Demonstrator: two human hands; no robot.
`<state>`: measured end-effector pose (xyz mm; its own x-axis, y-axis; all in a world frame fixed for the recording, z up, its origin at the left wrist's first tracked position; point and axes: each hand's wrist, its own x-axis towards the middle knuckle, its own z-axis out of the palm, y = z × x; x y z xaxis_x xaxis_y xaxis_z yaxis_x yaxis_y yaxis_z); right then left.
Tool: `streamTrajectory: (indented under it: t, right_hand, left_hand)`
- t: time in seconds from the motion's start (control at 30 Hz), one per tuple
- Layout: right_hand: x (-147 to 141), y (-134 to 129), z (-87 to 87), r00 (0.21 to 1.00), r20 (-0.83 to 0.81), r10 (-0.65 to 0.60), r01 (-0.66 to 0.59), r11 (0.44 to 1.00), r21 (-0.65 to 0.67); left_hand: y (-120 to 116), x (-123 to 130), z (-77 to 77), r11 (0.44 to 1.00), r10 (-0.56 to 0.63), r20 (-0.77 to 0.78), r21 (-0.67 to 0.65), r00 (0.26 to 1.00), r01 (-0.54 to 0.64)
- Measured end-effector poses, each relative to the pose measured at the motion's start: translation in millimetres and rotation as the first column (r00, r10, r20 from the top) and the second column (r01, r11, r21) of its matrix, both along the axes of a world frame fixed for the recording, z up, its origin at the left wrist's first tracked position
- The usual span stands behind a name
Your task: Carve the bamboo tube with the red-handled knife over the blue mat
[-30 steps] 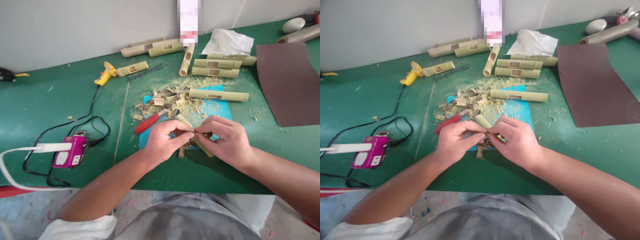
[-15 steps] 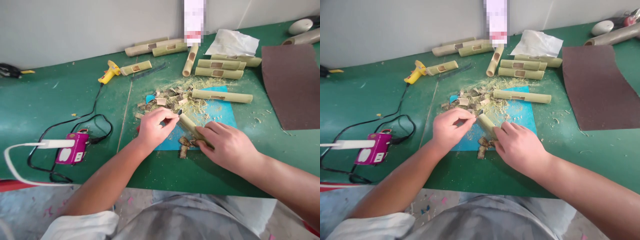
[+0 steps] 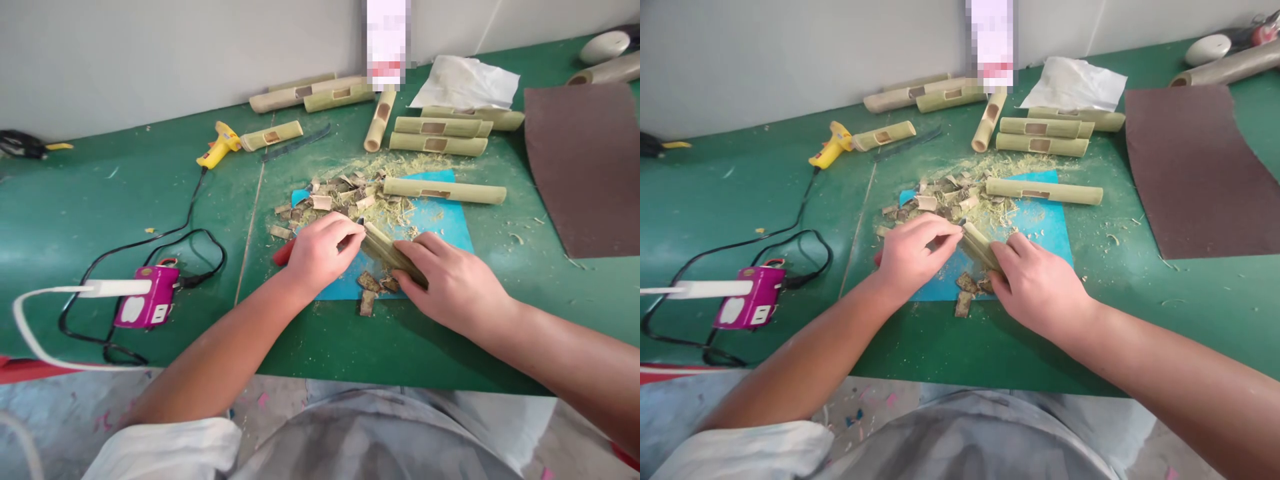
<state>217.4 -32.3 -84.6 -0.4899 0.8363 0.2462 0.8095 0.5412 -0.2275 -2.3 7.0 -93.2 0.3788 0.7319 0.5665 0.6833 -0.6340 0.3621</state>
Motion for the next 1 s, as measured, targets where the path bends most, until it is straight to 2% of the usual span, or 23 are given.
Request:
streamTrajectory:
  t: [0.1, 0.27, 0.4, 0.53, 0.63, 0.77, 0.87, 1.0]
  right_hand:
    - [-1.6, -1.2, 0.2, 1.000, 0.005, 0.002, -0.002, 1.000, -0.001]
    - [-4.0, -3.2, -0.5, 1.000, 0.000, 0.019, -0.019, 1.000, 0.022]
    - [-4.4, -3.4, 0.1, 1.000, 0.001, 0.012, -0.012, 1.000, 0.004]
    - [-4.2, -3.3, 0.8, 1.000, 0.007, 0.018, -0.018, 1.000, -0.007]
    - [-4.7, -4.1, 1.8, 1.000, 0.012, 0.020, -0.020, 1.000, -0.011]
    - [-5.3, -5.3, 2.8, 1.000, 0.021, 0.019, -0.019, 1.000, -0.014]
    - [-5.2, -5.4, 2.3, 1.000, 0.017, 0.022, -0.022, 1.000, -0.005]
    - [-5.4, -5.1, 1.2, 1.000, 0.019, 0.020, -0.020, 1.000, -0.003]
  left_hand:
    - [-0.9, 1.4, -0.5, 1.000, 0.000, -0.034, 0.014, 0.999, 0.001]
    - [-0.7, 2.0, -1.6, 0.996, -0.072, -0.117, 0.053, 0.991, 0.079]
    - [0.9, 1.0, -1.2, 0.994, -0.039, -0.126, 0.100, 0.991, 0.052]
    - [0.4, 1.4, -1.0, 0.993, -0.092, -0.146, 0.063, 0.985, 0.102]
    - [-0.3, 1.5, -1.7, 0.995, -0.054, -0.140, 0.077, 0.989, 0.065]
    - [-0.7, 1.4, -2.3, 0.993, -0.093, -0.170, 0.050, 0.981, 0.103]
    - [-0.2, 1.2, -2.0, 0.995, -0.054, -0.165, 0.077, 0.985, 0.068]
    - [-0.7, 1.5, -1.2, 0.992, -0.094, -0.198, 0.068, 0.976, 0.109]
